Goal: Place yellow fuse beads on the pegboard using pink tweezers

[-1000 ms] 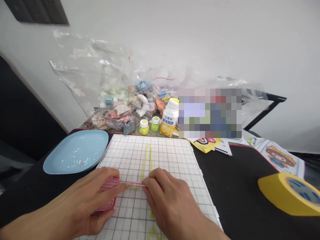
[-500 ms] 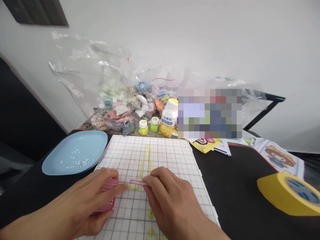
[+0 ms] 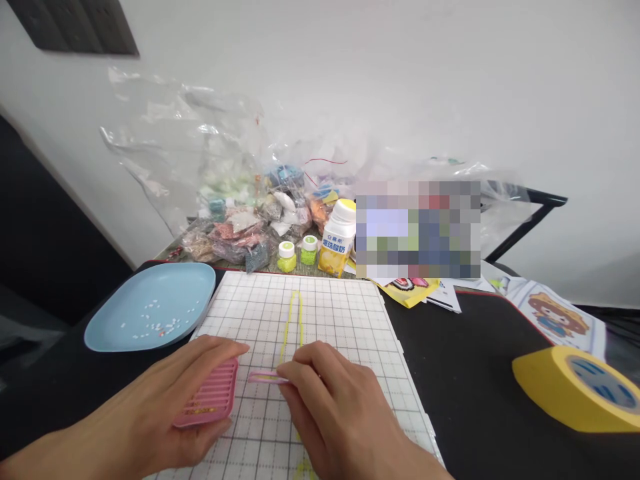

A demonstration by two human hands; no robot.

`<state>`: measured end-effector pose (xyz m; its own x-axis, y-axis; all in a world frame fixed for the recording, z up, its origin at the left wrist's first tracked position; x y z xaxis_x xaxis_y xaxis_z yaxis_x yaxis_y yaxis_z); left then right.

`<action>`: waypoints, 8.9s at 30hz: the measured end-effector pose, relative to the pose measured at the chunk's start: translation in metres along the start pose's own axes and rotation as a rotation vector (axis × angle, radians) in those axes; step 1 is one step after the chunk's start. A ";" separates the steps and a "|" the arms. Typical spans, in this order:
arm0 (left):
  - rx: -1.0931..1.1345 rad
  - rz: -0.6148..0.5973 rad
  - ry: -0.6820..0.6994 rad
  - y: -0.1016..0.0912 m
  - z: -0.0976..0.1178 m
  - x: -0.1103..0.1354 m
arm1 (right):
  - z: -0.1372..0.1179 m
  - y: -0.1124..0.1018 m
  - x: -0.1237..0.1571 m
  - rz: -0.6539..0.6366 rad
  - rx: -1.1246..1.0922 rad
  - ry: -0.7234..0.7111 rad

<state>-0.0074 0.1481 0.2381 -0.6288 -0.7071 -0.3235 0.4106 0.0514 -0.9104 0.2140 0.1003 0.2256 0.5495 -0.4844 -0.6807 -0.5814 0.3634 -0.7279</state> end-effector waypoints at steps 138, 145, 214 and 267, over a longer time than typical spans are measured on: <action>0.101 0.103 0.018 0.011 -0.004 0.001 | 0.000 0.006 0.004 -0.090 -0.045 0.052; 0.016 -0.028 -0.012 -0.009 0.004 -0.003 | 0.002 0.006 0.004 -0.083 -0.005 0.068; -0.011 -0.039 0.000 -0.009 0.002 -0.004 | 0.001 0.005 0.006 -0.133 -0.035 0.047; 0.165 -0.268 -0.183 -0.004 -0.008 0.001 | 0.007 0.006 0.001 -0.149 -0.175 0.207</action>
<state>-0.0149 0.1527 0.2392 -0.6057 -0.7956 -0.0142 0.3579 -0.2564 -0.8978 0.2150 0.1076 0.2203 0.5125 -0.6807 -0.5235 -0.6082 0.1426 -0.7809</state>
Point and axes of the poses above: each hand's wrist, its own x-axis away from the middle knuckle, its own y-axis out of the palm, z = x × y, the point moved 1 cm from there along -x, towards the middle knuckle, and after that the axes turned 14 degrees about -y, right-handed, at the moved point
